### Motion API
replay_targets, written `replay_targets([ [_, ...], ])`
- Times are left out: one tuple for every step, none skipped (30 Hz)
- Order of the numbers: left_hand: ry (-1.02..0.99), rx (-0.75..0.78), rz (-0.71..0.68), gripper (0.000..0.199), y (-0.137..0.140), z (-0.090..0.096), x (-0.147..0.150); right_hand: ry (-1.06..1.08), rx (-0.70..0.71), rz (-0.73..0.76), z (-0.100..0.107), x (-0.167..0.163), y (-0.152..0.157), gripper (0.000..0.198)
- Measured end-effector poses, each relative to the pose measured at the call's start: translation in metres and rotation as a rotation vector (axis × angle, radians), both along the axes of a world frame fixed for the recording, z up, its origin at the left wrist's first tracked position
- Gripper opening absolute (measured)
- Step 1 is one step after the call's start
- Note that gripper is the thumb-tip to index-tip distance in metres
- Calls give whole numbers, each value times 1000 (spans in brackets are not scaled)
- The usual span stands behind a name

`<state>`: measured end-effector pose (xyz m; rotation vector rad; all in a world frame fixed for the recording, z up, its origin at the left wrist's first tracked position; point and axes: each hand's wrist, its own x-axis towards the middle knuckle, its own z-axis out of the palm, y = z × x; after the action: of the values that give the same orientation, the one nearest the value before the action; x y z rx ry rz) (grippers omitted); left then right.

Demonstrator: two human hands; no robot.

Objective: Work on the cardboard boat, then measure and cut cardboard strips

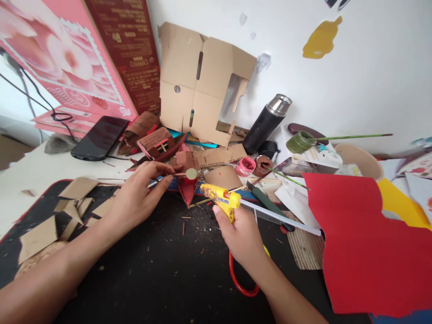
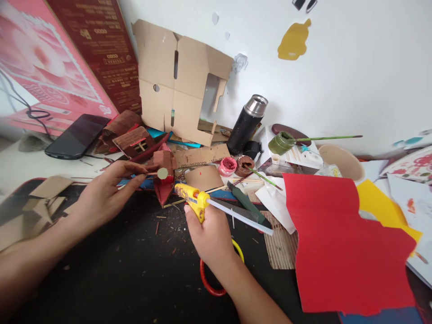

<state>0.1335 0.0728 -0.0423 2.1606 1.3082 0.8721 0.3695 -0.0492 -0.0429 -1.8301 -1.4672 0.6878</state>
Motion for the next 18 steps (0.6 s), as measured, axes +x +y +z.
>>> replay_targets([
  [2,-1,2,22,0,0,0,-3,3,0,0,0,0,37],
  [4,-4,4,22,0,-1,0,-7,7,0,0,0,0,37],
  [6,-6,8,23,1,-1,0,-10,12,1,0,0,0,37],
  [8,-10,10,23,1,-1,0,-13,16,2,0,0,0,37],
  [8,-14,10,24,1,-1,0,-13,19,3,0,0,0,37],
  [7,-17,10,24,1,-1,0,-12,21,4,-1,0,0,37],
  [5,-20,10,24,1,-1,0,-10,21,5,-1,0,0,37],
  [4,-21,8,24,0,-1,0,-9,18,4,0,0,0,36],
  [2,-21,8,24,0,-1,0,-7,15,4,0,0,0,36],
  [1,-20,6,24,0,-1,-1,-5,11,4,0,0,0,36],
  [1,-19,6,24,0,-1,-1,-4,8,6,0,0,0,36],
  [3,-18,6,24,0,-1,-1,-3,6,7,0,0,0,36],
  [6,-18,5,24,1,-2,-2,0,5,8,0,0,0,36],
  [10,-18,6,24,1,-2,-2,3,5,8,0,0,0,36],
  [14,-19,7,24,1,-2,-2,5,2,7,0,0,0,35],
  [19,-18,8,25,1,-2,-2,7,-2,7,0,0,0,35],
  [24,-17,12,25,1,-2,-1,7,-7,6,0,1,0,35],
  [26,-16,15,25,1,-2,-1,6,-12,5,0,1,0,36],
])
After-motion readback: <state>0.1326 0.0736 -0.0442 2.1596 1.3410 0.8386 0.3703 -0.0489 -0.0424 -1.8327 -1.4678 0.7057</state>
